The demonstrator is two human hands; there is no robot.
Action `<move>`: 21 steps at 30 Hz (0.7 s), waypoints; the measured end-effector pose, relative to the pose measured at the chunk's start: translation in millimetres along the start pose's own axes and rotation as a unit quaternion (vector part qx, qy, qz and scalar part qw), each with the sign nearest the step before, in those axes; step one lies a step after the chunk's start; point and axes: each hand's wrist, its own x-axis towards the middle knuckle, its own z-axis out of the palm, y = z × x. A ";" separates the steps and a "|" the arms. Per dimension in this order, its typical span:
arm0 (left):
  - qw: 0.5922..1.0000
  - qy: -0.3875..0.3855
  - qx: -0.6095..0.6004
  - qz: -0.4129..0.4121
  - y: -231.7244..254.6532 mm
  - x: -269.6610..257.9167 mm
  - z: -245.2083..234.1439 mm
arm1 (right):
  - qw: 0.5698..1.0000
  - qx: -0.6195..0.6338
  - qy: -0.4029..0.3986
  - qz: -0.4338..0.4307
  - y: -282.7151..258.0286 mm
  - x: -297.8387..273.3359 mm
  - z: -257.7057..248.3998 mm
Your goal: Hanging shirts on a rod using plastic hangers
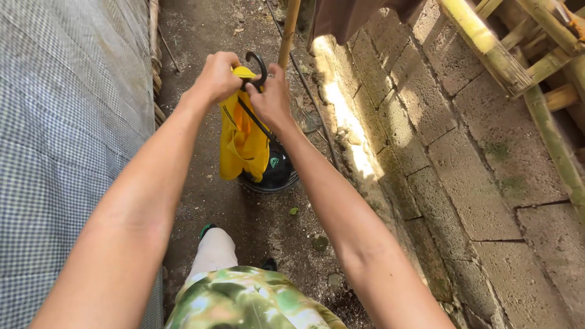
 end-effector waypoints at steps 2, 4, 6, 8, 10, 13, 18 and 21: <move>0.999 -0.025 0.018 -0.036 30.9 -21.8 -28.6 | 0.999 -0.004 0.003 -0.032 -5.5 3.7 4.0; 0.996 -0.049 0.034 -0.071 47.0 -33.5 -47.4 | 0.998 -0.008 0.007 -0.063 -16.2 3.4 3.8; 0.991 -0.095 -0.005 -0.093 47.8 -34.9 -58.3 | 0.999 -0.011 -0.008 -0.041 -33.0 -0.7 -0.2; 0.984 -0.124 -0.018 -0.126 55.4 -43.9 -75.3 | 0.998 0.014 -0.013 -0.059 -38.1 -0.6 3.7; 0.975 -0.152 -0.032 -0.159 61.7 -51.9 -92.6 | 0.996 0.039 -0.020 -0.076 -43.8 -2.5 4.3; 0.944 -0.244 -0.077 -0.209 63.0 -58.7 -115.4 | 0.992 0.053 -0.038 -0.106 -58.3 -8.4 -3.0; 0.968 -0.185 -0.014 -0.170 55.0 -63.6 -132.5 | 0.988 0.103 -0.045 -0.102 -76.3 -1.3 -3.7; 0.975 -0.137 0.173 -0.037 7.9 -31.2 -119.8 | 0.984 0.143 -0.071 -0.076 -92.6 -0.1 -15.1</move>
